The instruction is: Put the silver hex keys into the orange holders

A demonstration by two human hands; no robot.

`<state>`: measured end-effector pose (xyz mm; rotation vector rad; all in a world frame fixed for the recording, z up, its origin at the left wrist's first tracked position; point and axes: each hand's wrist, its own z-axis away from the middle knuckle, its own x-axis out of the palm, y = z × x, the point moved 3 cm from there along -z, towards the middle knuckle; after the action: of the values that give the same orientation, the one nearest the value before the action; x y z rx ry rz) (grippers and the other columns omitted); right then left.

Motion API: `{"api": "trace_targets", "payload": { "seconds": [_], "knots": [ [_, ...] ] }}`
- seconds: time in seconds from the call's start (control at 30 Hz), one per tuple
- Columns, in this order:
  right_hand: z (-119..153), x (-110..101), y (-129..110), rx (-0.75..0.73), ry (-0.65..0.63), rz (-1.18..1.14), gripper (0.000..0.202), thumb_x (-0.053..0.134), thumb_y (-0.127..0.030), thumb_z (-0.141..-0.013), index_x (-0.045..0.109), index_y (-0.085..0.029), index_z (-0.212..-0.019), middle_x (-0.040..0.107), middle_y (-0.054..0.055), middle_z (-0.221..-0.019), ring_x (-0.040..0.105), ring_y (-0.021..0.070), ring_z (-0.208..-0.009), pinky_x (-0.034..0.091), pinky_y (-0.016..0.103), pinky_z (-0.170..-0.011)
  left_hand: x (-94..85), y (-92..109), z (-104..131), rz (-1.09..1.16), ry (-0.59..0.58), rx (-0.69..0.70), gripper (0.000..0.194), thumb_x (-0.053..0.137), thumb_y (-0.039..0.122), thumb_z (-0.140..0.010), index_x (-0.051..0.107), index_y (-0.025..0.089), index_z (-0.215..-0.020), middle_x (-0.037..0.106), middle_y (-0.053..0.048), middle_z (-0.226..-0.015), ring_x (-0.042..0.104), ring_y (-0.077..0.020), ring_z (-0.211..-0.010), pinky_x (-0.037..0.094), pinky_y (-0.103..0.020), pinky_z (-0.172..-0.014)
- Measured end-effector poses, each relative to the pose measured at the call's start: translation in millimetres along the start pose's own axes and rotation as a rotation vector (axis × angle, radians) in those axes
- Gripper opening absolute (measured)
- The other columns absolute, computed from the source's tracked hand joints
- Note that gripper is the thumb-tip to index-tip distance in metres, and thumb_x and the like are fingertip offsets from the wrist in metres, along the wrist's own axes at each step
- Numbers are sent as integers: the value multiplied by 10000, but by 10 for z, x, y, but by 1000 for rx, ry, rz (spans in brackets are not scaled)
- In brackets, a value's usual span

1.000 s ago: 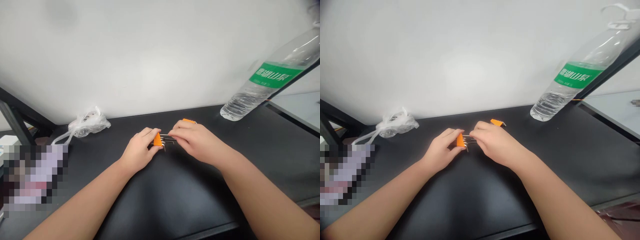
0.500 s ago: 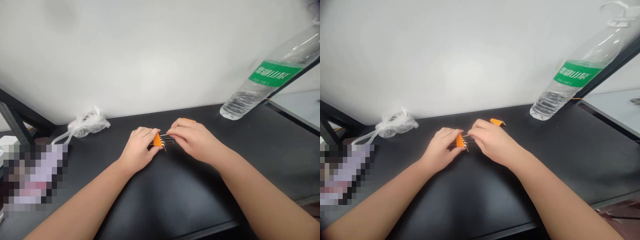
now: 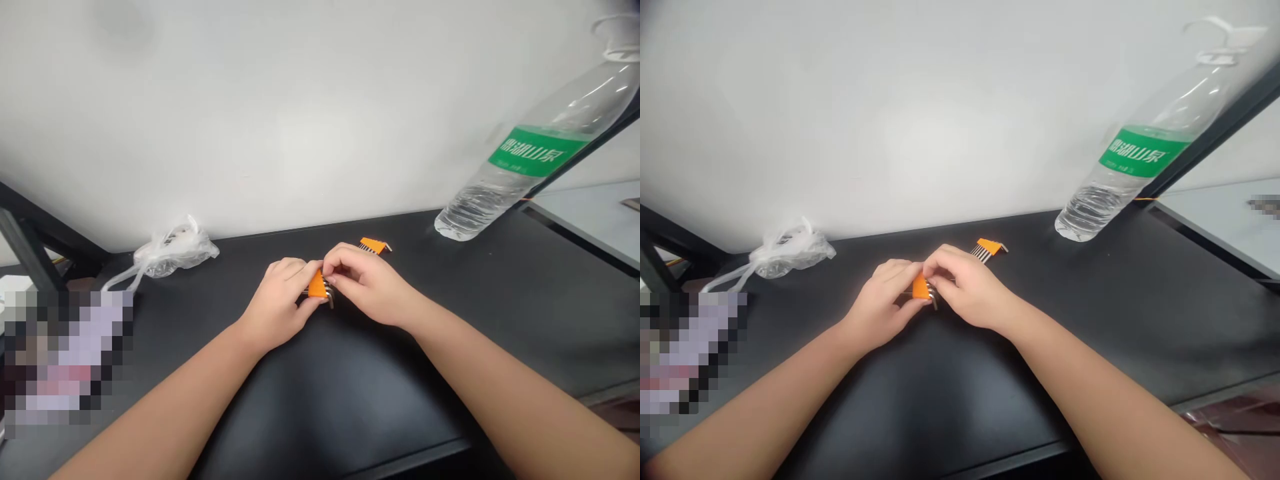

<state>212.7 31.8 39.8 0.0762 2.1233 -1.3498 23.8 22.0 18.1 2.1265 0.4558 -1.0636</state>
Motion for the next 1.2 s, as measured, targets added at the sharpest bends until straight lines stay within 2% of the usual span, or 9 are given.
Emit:
{"api": "trace_targets", "payload": {
  "seconds": [0.1, 0.23, 0.3, 0.4, 0.53, 0.63, 0.83, 0.97, 1.2],
  "knots": [
    [-11, -76, 103, 72, -4, 66, 77, 554, -165, -960, 609, -219, -969, 647, 28, -987, 619, 170, -860, 515, 319, -775, 24, -54, 24, -15, 44, -51, 421, 635, 266, -993, 519, 252, -1398, 712, -57, -1178, 655, -235, -1093, 462, -443, -1042],
    [-23, -157, 256, 91, -156, 531, 85, 596, -150, -926, 661, -200, -905, 650, 63, -1004, 611, 213, -931, 483, 352, -821, 44, -139, 50, -59, 97, -137, 537, 637, 237, -984, 449, 241, -1486, 722, -58, -1169, 673, -242, -1112, 480, -449, -1061],
    [-21, -150, 307, 109, -239, 668, 132, 564, -133, -938, 660, -187, -866, 648, 76, -970, 615, 217, -913, 471, 344, -801, 43, -162, 53, -69, 103, -160, 553, 632, 232, -982, 440, 243, -1501, 719, -65, -1220, 671, -249, -1152, 481, -457, -1077],
    [-2, -95, 308, 137, -291, 820, 166, 533, -110, -924, 643, -175, -818, 644, 84, -904, 622, 214, -844, 447, 334, -740, 36, -169, 51, -57, 110, -180, 586, 652, 229, -965, 439, 264, -1510, 719, -60, -1241, 684, -252, -1163, 484, -475, -1094],
    [43, -25, 213, 123, -301, 992, 129, 571, -95, -843, 596, -177, -745, 638, 82, -828, 613, 221, -758, 386, 341, -665, 40, -169, 51, 27, 120, -248, 607, 712, 248, -923, 456, 281, -1472, 732, -48, -1243, 700, -257, -1172, 501, -485, -1098],
    [51, -40, 107, 98, -254, 922, 123, 581, -92, -830, 563, -187, -754, 635, 51, -783, 587, 190, -702, 348, 321, -623, 46, -164, 51, 121, 116, -305, 494, 731, 254, -906, 508, 270, -1346, 739, -40, -1255, 707, -254, -1185, 539, -455, -1065],
    [15, -142, -83, -18, -104, 511, 129, 559, -95, -895, 585, -209, -843, 630, -7, -786, 544, 137, -680, 373, 275, -638, 30, -120, 34, 161, 93, -309, 396, 727, 248, -906, 538, 279, -1252, 754, -10, -1199, 728, -231, -1144, 559, -435, -1057],
    [22, -146, -97, -82, -59, 460, 134, 547, -116, -938, 620, -207, -872, 640, 8, -838, 549, 136, -705, 399, 275, -658, 28, -100, 25, 157, 73, -302, 388, 729, 259, -904, 551, 286, -1247, 755, -6, -1178, 728, -236, -1137, 561, -440, -1054],
    [38, -152, -96, -93, -45, 460, 161, 535, -134, -972, 657, -204, -895, 674, 30, -866, 592, 151, -742, 427, 283, -679, 32, -97, 25, 152, 74, -288, 388, 734, 242, -892, 554, 277, -1234, 747, -17, -1167, 722, -235, -1112, 553, -435, -1045]
  ]
}}
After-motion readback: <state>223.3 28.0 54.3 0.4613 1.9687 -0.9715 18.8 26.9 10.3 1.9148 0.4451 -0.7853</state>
